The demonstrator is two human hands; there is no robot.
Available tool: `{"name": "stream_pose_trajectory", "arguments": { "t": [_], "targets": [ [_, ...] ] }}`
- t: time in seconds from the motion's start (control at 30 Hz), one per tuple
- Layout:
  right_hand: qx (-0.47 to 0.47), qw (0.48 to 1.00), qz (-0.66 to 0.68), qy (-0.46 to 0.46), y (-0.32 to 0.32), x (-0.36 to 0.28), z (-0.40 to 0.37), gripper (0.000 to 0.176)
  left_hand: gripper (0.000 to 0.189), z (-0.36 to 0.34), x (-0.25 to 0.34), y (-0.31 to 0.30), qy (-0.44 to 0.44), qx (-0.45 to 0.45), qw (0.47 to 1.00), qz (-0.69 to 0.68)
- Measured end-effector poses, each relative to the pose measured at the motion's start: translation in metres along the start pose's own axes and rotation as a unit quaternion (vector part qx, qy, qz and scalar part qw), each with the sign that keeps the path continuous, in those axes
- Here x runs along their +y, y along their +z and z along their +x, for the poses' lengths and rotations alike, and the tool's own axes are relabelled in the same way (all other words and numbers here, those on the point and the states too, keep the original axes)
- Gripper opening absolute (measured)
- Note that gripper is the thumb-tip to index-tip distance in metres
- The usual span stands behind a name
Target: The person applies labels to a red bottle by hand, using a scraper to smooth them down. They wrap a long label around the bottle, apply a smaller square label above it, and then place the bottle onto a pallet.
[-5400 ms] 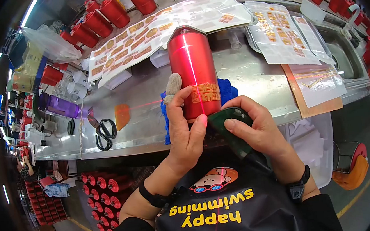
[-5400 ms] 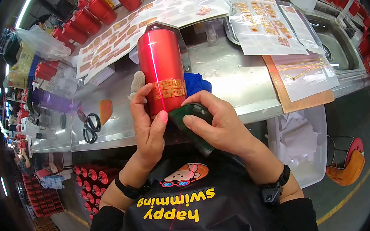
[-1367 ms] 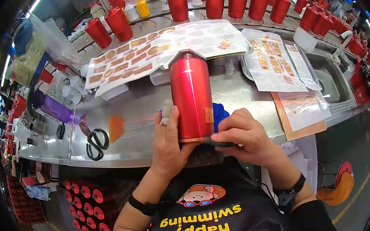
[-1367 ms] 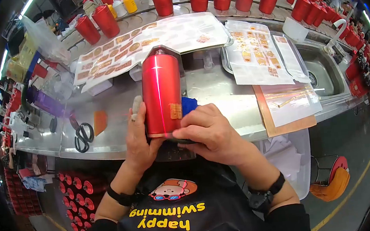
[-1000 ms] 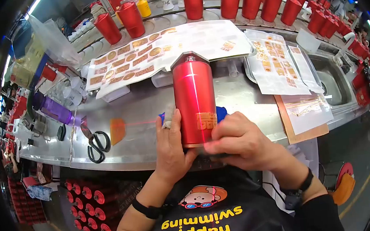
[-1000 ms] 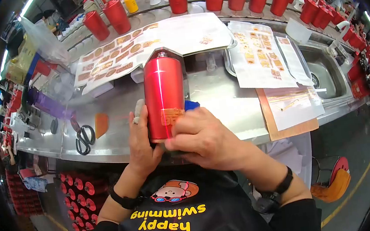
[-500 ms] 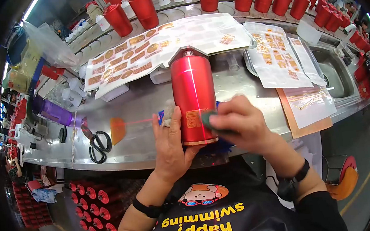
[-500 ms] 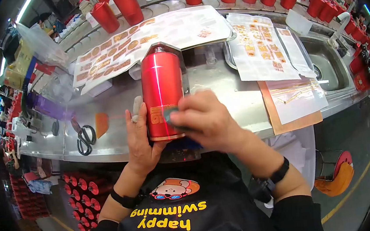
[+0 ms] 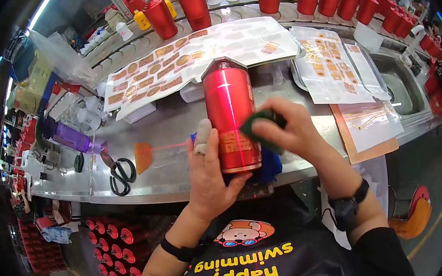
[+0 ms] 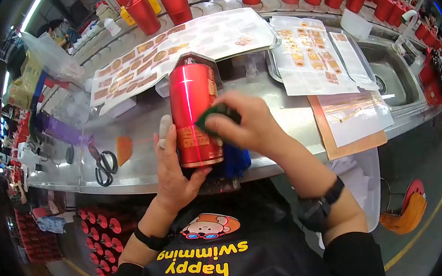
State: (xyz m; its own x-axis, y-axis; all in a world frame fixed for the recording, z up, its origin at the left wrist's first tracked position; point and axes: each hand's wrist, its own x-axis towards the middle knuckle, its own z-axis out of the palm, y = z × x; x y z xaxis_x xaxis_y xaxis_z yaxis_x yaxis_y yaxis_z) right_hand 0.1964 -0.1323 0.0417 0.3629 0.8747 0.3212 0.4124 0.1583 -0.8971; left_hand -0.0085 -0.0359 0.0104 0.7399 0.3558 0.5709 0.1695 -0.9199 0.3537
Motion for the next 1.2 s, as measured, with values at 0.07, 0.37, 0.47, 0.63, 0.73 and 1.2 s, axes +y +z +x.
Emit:
{"name": "stream_pose_trajectory", "arguments": {
  "t": [0.07, 0.37, 0.47, 0.63, 0.73, 1.2],
  "targets": [
    [0.146, 0.982, -0.097, -0.069, 0.009, 0.016, 0.006, 0.021, 0.092, 0.000, -0.004, -0.002, 0.026, -0.014, 0.999, 0.027],
    [0.177, 0.946, 0.242, 0.125, 0.034, -0.002, -0.027, 0.020, 0.087, -0.015, -0.021, 0.011, -0.074, -0.020, 0.985, -0.154],
    [0.183, 0.977, 0.076, 0.083, 0.039, 0.013, -0.028, 0.022, 0.087, -0.015, -0.019, 0.004, -0.057, -0.046, 0.995, -0.074],
    [0.158, 0.974, 0.132, 0.092, 0.046, -0.001, -0.030, 0.022, 0.087, 0.000, -0.005, -0.005, 0.029, -0.029, 0.999, 0.019],
    [0.213, 0.965, 0.119, 0.094, 0.035, 0.012, -0.031, 0.022, 0.083, -0.002, -0.012, 0.001, 0.041, -0.004, 0.999, 0.001],
    [0.173, 0.955, 0.189, 0.147, 0.038, 0.018, -0.039, 0.026, 0.059, 0.007, -0.043, -0.013, 0.157, -0.073, 0.981, -0.084]
  ]
}}
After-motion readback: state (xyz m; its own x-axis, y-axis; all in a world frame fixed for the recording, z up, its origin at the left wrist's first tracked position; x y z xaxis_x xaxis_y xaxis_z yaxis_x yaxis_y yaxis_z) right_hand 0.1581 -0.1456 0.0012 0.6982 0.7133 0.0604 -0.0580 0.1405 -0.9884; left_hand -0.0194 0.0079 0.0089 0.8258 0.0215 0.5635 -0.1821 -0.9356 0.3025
